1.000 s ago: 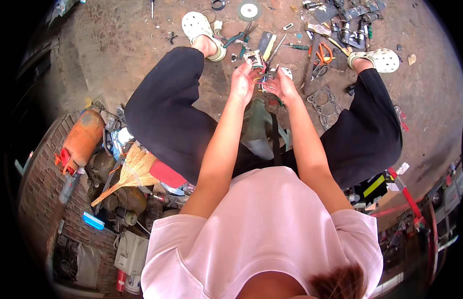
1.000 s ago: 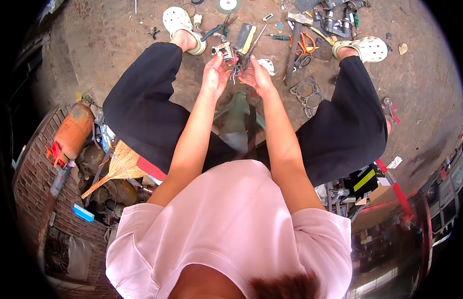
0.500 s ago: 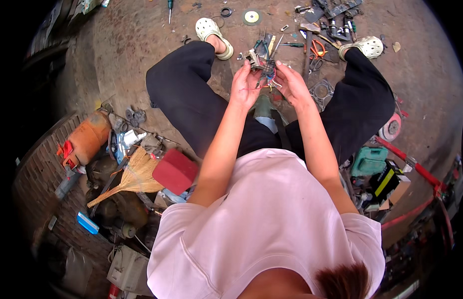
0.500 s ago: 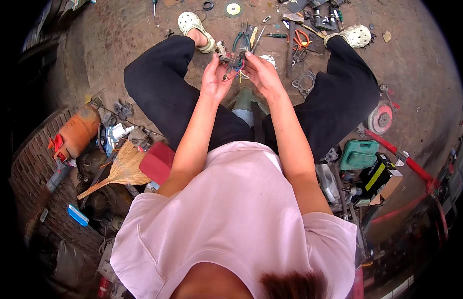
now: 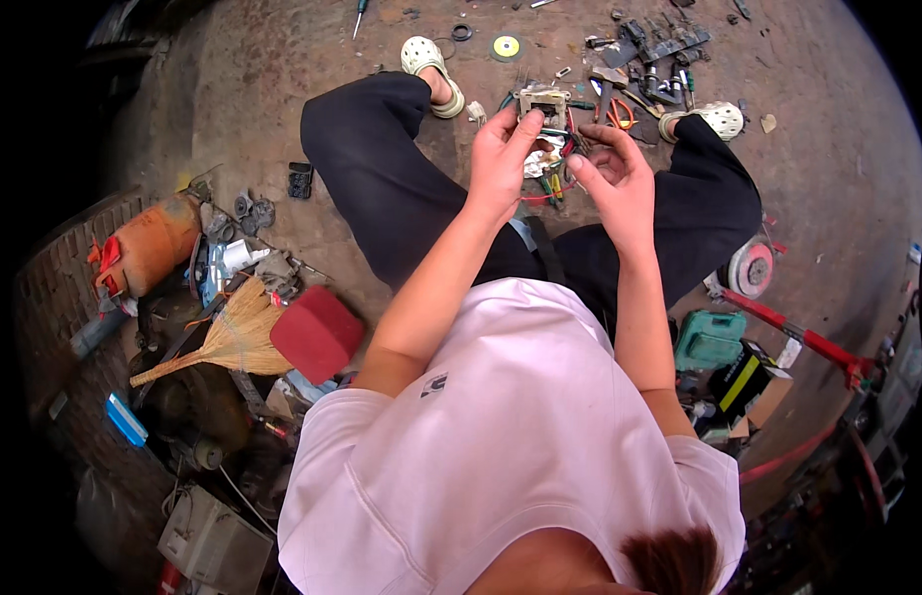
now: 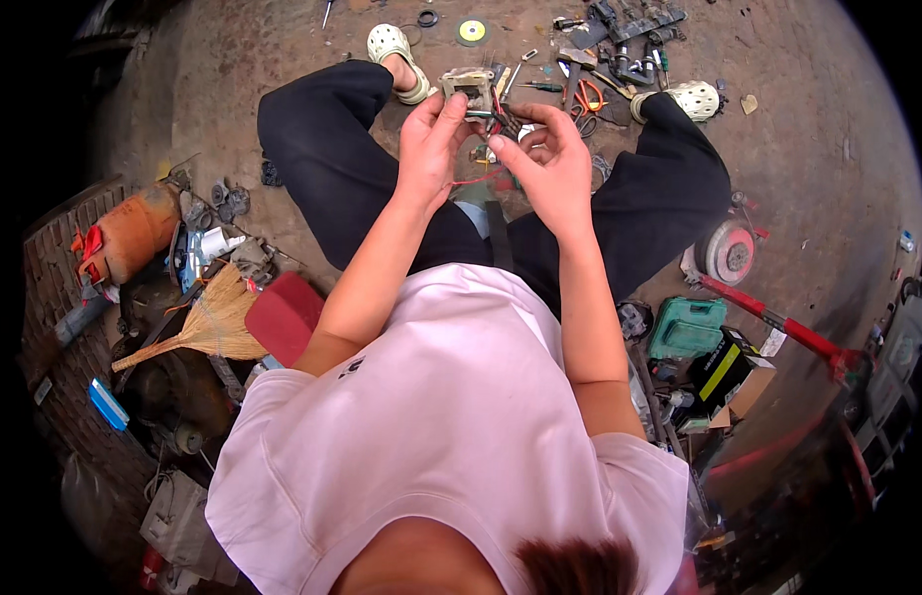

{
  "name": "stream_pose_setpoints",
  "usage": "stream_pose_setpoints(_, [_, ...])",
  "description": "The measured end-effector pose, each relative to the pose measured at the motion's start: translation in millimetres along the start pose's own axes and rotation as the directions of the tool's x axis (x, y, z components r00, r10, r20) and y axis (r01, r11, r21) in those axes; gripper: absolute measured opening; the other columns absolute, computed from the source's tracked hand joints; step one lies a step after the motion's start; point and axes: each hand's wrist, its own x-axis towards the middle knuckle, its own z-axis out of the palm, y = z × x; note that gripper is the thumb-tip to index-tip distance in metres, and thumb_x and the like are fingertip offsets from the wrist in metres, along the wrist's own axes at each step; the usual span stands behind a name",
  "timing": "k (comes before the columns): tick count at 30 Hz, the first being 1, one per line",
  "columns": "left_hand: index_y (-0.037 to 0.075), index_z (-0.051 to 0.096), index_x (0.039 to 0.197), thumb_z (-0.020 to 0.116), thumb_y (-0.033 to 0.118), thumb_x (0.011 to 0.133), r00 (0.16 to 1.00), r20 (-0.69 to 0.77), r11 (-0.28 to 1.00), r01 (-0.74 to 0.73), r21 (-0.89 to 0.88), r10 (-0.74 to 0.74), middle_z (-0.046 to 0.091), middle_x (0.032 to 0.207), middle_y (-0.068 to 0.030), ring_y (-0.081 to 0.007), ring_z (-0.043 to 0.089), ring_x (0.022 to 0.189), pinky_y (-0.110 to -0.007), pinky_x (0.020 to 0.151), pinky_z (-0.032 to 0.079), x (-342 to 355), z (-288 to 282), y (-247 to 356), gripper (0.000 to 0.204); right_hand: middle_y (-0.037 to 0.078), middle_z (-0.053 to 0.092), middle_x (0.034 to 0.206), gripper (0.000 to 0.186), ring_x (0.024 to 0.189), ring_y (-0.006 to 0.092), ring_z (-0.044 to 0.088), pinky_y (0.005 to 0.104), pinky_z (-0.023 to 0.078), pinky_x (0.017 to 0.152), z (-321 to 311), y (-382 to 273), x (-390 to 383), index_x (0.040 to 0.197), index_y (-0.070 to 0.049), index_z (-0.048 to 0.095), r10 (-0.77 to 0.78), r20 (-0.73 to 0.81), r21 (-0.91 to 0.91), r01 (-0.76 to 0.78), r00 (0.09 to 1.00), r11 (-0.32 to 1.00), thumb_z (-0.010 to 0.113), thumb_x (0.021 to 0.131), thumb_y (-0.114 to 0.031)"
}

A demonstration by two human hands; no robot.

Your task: The person sits on the floor and uses pliers to strip and cut wires from a small electronic component. They manipulate the wires and component with both hands, occasionally adjusting their grip and repositioning the item.

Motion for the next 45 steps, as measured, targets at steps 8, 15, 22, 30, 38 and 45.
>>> stream_pose_setpoints(8, [-0.002,0.061,0.097,0.057,0.023,0.096,0.990,-0.121,0.997,-0.075,-0.011,0.073,0.067,0.090,-0.0090,-0.0141,0.064,0.078,-0.027,0.072,0.052,-14,14,24,0.025,0.016,0.060,0.117,0.049,0.105,0.0183,0.059,0.0286,0.049,0.091,-24,5,-12,0.130,0.008,0.046,0.035,0.215,0.459,-0.132,0.976,0.879,0.064,0.089,-0.013])
stream_pose_setpoints(15, [-0.003,0.061,0.097,0.058,0.026,0.095,0.998,-0.062,0.992,-0.023,-0.123,0.015,0.066,0.085,-0.0090,-0.0143,0.064,0.075,-0.026,0.068,0.052,-13,20,33,0.029,0.020,0.058,0.118,0.050,0.103,0.0220,0.060,0.0291,0.051,0.089,-25,26,-14,0.128,0.009,0.046,-0.064,0.226,0.816,-0.153,0.972,0.558,0.058,0.094,-0.027])
stream_pose_setpoints(22, [0.000,0.061,0.100,0.052,0.028,0.098,0.996,-0.011,0.993,0.090,-0.082,-0.091,0.065,0.091,-0.0077,-0.0158,0.061,0.082,-0.031,0.076,0.050,-14,20,33,0.029,0.018,0.059,0.114,0.049,0.101,0.0222,0.058,0.0292,0.050,0.088,-27,26,-11,0.124,0.008,0.049,-0.016,0.234,0.897,-0.209,0.972,0.390,0.053,0.096,-0.033])
stream_pose_setpoints(30, [0.002,0.060,0.105,0.049,0.032,0.099,0.991,-0.002,0.990,0.130,-0.049,-0.130,0.065,0.098,-0.0077,-0.0156,0.061,0.088,-0.031,0.078,0.049,-12,17,29,0.032,0.018,0.058,0.115,0.045,0.102,0.0234,0.058,0.0308,0.050,0.090,-25,22,-10,0.122,0.005,0.052,-0.034,0.235,0.898,-0.203,0.971,0.391,0.052,0.097,-0.032])
stream_pose_setpoints(38, [-0.001,0.059,0.108,0.051,0.032,0.098,0.985,-0.030,0.983,0.168,-0.070,-0.170,0.065,0.098,-0.0089,-0.0144,0.063,0.087,-0.028,0.076,0.050,-10,16,29,0.036,0.017,0.057,0.120,0.046,0.106,0.0226,0.056,0.0299,0.049,0.091,-22,22,-8,0.125,0.008,0.049,-0.025,0.177,0.886,-0.148,0.984,0.439,0.050,0.098,-0.029])
stream_pose_setpoints(45, [-0.001,0.055,0.118,0.048,0.027,0.099,0.946,-0.270,0.936,-0.079,0.342,0.179,0.059,0.115,-0.0091,-0.0174,0.054,0.109,-0.032,0.095,0.041,-18,2,6,0.035,0.018,0.056,0.118,0.044,0.107,0.0238,0.056,0.0302,0.049,0.094,-20,28,-2,0.125,0.009,0.048,0.015,0.080,0.878,-0.078,0.997,0.473,0.049,0.099,-0.026])
